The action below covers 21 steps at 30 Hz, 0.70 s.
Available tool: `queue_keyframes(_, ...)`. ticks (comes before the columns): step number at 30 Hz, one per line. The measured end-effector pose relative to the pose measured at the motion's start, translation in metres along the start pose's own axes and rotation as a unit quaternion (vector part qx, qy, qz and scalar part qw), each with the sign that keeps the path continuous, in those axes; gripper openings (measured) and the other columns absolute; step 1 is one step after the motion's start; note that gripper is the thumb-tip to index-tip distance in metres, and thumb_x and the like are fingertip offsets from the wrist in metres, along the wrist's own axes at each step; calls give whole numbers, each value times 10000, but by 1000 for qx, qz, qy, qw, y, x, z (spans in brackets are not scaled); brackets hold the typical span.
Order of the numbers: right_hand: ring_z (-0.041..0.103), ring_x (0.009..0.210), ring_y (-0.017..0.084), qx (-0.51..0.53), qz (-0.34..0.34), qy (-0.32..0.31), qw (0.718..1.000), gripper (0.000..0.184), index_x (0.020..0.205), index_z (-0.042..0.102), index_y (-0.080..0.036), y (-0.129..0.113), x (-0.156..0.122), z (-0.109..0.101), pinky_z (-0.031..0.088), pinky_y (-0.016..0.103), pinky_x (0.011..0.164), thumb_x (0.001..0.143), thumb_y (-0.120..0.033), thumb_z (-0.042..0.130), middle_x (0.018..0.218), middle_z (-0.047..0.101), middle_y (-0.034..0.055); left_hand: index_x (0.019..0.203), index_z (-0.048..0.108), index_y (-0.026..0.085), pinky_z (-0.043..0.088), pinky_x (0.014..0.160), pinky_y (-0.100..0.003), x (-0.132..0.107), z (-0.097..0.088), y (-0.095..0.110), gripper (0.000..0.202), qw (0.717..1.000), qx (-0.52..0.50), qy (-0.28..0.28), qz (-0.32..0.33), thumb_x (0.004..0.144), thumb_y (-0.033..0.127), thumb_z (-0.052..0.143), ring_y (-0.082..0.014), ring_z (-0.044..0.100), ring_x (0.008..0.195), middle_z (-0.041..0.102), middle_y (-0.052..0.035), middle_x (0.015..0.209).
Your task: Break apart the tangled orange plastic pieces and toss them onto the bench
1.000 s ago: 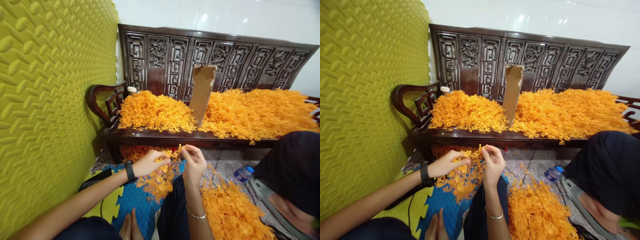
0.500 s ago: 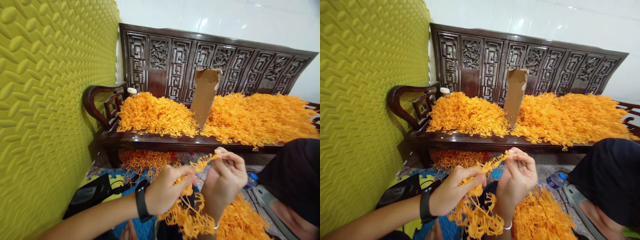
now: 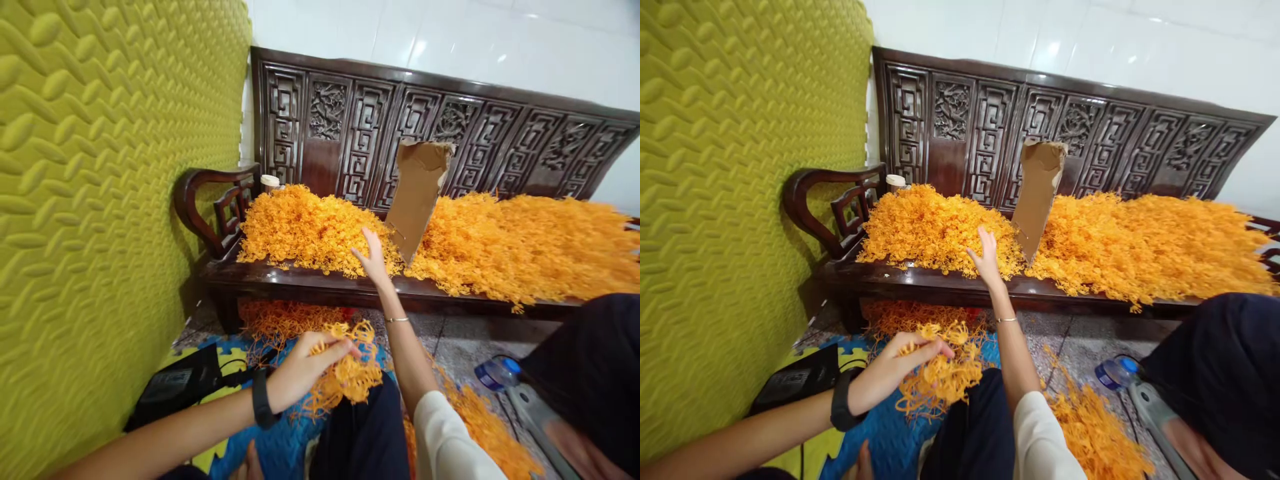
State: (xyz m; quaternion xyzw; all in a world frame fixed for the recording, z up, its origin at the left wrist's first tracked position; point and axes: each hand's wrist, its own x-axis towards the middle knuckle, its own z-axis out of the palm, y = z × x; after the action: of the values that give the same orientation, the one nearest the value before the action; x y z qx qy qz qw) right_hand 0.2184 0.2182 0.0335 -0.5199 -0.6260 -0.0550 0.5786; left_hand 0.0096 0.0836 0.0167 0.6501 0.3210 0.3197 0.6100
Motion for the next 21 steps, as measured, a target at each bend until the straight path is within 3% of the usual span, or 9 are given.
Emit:
queue_keyframes(2, 347, 1295, 311, 51, 53, -66, 995, 535, 1129, 587, -200, 15, -17, 10, 303, 511, 1048, 709, -528, 639, 1248, 549, 120, 868, 745, 175, 411, 939, -327, 3, -5, -2, 314, 999, -34, 11, -15, 831, 413, 544, -230, 625, 970, 734, -39, 948)
queue_keyframes(4, 428, 1241, 290, 158, 118, -138, 971, 481, 1102, 610, -216, 15, -42, 5, 326, 478, 1039, 731, -522, 624, 1240, 567, 103, 893, 745, 182, 391, 964, -326, 6, -9, -6, 294, 998, -51, 40, -26, 831, 393, 550, -234, 603, 1022, 729, -39, 969)
queue_keyframes(6, 569, 1077, 254, 278, 168, -218, 920, 394, 1050, 640, -212, 0, -67, -10, 410, 432, 962, 822, -510, 521, 1126, 636, 95, 884, 746, 182, 408, 941, -320, 11, -12, -10, 288, 996, -61, 62, -34, 827, 389, 553, -235, 600, 1022, 728, -44, 953)
queue_keyframes(8, 623, 951, 227, 347, 193, -287, 872, 403, 1023, 660, -203, -22, -87, -26, 454, 391, 890, 874, -505, 438, 1022, 674, 91, 861, 746, 176, 457, 866, -314, 15, -14, -13, 291, 994, -72, 68, -36, 817, 396, 561, -232, 620, 952, 724, -51, 920)
queue_keyframes(11, 630, 827, 195, 350, 217, -323, 852, 300, 933, 687, -207, -48, -102, -43, 480, 320, 781, 802, -457, 590, 894, 687, 60, 823, 739, 161, 506, 718, -294, 18, -13, -14, 303, 993, -85, 80, -29, 796, 415, 576, -198, 627, 766, 710, -58, 869)
queue_keyframes(13, 609, 715, 158, 344, 246, -277, 863, 182, 823, 686, -206, -55, -108, -46, 474, 273, 694, 732, -363, 692, 763, 668, 25, 783, 731, 149, 511, 636, -269, 17, -12, -14, 313, 993, -82, 83, -23, 780, 430, 591, -181, 601, 714, 691, -59, 835)
queue_keyframes(17, 566, 687, 121, 380, 267, -76, 882, 98, 719, 654, -205, -60, -119, -43, 446, 228, 637, 676, -238, 736, 739, 632, -3, 691, 693, 137, 492, 521, -225, 13, -8, -10, 326, 997, -60, 38, -21, 735, 456, 638, -152, 549, 645, 620, -27, 696)
queue_keyframes(21, 534, 659, 107, 382, 275, 101, 876, 104, 687, 642, -187, -78, -128, -35, 428, 221, 608, 649, -209, 737, 717, 600, -4, 695, 662, 139, 461, 447, -205, 11, -2, -2, 332, 999, -29, 11, -34, 759, 460, 606, -122, 490, 565, 534, 10, 609)
